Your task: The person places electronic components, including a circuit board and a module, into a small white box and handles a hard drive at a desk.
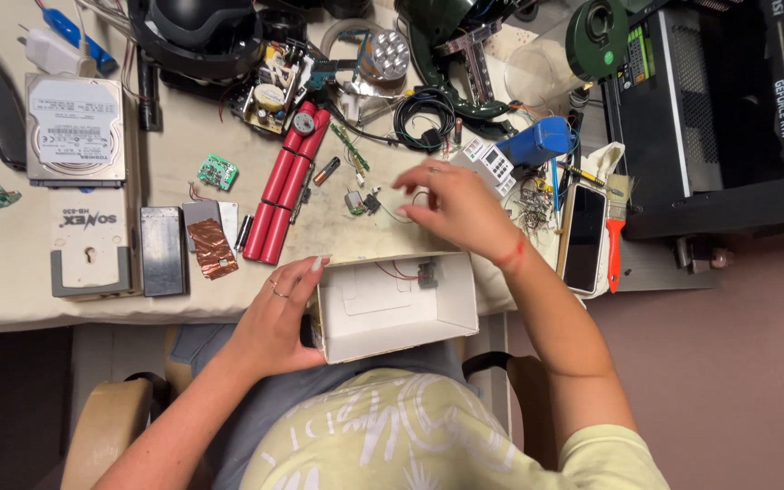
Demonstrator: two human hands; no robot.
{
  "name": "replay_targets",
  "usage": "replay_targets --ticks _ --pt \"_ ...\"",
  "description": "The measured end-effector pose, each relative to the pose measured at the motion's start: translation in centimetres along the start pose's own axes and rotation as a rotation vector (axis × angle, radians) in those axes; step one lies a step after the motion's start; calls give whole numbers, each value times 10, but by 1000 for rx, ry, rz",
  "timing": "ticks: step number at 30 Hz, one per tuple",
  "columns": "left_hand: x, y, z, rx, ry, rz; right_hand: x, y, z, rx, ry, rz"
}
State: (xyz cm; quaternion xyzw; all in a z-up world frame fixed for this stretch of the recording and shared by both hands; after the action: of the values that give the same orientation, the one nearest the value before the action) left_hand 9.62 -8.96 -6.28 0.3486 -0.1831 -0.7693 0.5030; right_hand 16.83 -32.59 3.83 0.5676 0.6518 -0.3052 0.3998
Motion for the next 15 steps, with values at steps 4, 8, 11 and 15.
replay_targets --ticks 4,8,11,15 --pt "-1 1 0 -3 -15 4 30 18 4 -97 -18 -110" --pt "-1 -1 0 -7 -12 -4 57 21 15 -129 -62 -218" --pt "0 -1 -1 -2 -13 -5 67 22 31 -116 -86 -209" --pt "-1 -1 -2 -3 -18 -3 68 25 37 -104 -88 -178"
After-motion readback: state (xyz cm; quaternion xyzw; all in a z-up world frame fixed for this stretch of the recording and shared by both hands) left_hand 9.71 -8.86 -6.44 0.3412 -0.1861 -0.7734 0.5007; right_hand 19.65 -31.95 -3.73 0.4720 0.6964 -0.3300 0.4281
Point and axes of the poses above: each hand's wrist, its own y-axis towards the middle knuckle, its own x-axis out of the palm, z = x × y, the point moved 7 cm from there along y, towards the middle knuckle, and after that the axes turned 8 degrees about z, right-handed, at the moved point
